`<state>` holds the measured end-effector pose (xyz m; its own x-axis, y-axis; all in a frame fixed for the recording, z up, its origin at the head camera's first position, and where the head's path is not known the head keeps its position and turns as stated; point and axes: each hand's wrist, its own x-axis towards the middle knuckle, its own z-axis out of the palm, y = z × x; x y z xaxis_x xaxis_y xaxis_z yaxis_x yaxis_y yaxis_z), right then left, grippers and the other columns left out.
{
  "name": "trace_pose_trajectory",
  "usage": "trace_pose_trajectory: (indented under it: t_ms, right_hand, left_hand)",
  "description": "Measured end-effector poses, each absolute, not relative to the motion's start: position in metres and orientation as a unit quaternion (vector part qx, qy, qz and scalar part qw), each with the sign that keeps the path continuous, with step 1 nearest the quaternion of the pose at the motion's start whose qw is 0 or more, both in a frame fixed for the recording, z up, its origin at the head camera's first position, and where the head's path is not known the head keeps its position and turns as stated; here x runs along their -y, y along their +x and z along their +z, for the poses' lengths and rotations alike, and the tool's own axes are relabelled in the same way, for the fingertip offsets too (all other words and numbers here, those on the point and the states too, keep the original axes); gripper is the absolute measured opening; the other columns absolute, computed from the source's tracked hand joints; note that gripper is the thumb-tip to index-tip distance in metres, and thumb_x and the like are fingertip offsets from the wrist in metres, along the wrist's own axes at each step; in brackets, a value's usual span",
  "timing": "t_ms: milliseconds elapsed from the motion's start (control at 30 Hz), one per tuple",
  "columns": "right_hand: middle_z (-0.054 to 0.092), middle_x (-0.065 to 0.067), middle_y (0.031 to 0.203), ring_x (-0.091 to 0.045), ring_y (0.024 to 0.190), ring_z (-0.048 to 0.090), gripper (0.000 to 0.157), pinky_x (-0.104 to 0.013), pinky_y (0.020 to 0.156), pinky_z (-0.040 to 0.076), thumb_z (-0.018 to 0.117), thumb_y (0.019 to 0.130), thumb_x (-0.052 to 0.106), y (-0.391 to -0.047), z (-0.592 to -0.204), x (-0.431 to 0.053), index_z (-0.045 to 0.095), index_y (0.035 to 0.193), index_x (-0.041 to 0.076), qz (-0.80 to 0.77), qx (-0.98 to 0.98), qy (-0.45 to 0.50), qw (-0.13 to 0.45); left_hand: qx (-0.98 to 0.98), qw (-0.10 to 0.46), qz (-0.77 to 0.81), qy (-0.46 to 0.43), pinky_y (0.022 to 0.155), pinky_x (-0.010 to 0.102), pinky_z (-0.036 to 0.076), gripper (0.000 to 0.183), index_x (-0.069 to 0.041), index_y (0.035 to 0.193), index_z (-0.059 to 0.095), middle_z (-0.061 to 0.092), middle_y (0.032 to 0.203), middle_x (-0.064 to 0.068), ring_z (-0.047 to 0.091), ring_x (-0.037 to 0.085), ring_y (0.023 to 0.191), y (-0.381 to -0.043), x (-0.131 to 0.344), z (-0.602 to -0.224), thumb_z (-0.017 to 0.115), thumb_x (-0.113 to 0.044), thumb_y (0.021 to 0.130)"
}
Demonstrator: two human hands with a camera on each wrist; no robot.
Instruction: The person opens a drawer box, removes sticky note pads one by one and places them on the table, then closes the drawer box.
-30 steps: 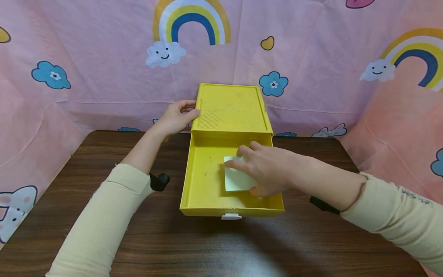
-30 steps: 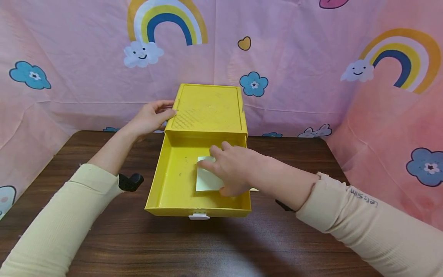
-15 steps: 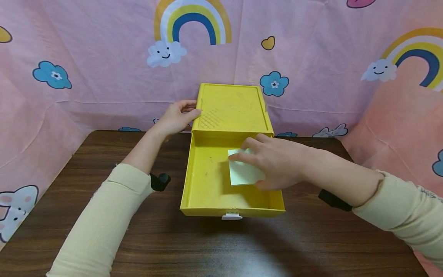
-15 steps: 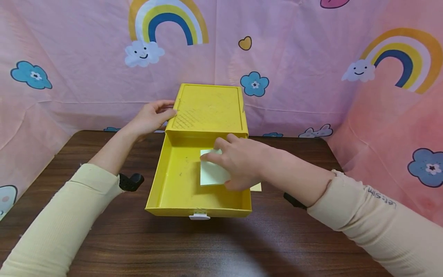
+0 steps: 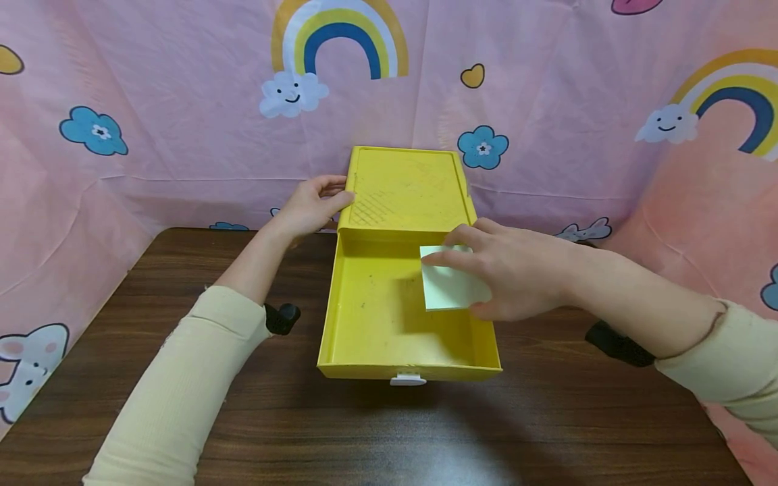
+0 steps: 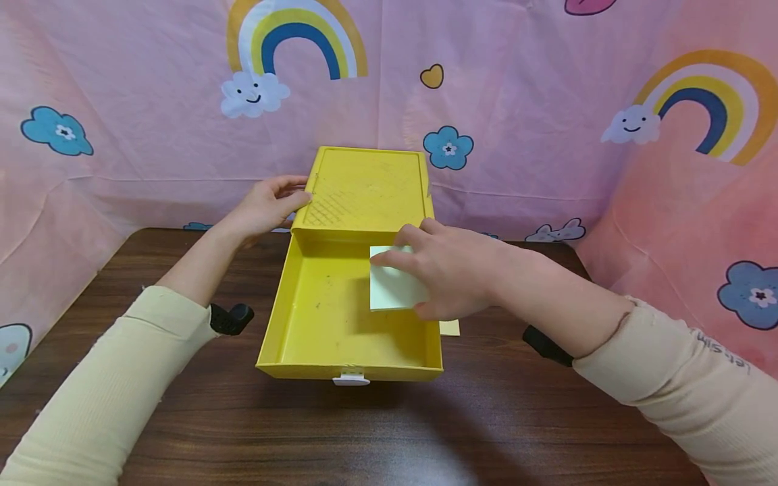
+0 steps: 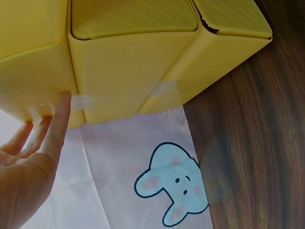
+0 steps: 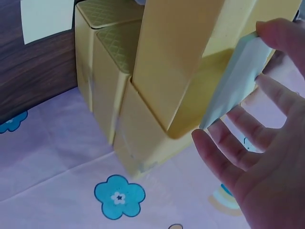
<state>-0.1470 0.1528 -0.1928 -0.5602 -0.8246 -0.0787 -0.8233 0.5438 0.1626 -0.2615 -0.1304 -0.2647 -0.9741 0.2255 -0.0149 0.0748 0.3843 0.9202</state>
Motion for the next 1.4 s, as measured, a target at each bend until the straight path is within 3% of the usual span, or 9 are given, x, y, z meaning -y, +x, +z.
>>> trace_pose_trajectory:
  t_ms: [433,1400]
  right_hand:
    - [0.045,-0.001,0.115,-0.02,0.1,0.043,0.065,-0.032,0.069,0.048,0.07,0.065,0.034,-0.152,-0.19,-0.173,0.044,0.125,0.028,-0.056,0.884,0.463,0.026]
    - [0.043,0.003,0.119,-0.015,0.097,0.042,0.072,-0.027,0.067,0.043,0.071,0.066,0.03,-0.159,-0.209,-0.219,0.037,0.13,0.029,-0.028,0.901,0.431,0.032]
  left_hand:
    - [-0.828,0.069,0.548,0.093,0.074,0.036,0.051,0.055,-0.011,0.134,0.032,0.041,0.129,0.006,0.052,0.02,0.102,-0.26,0.131,-0.264,0.052,-0.031,0.087]
    - [-0.829,0.069,0.547,0.09,0.074,0.033,0.051,0.053,-0.011,0.134,0.033,0.042,0.128,0.006,0.052,0.02,0.102,-0.257,0.13,-0.262,0.051,-0.03,0.087]
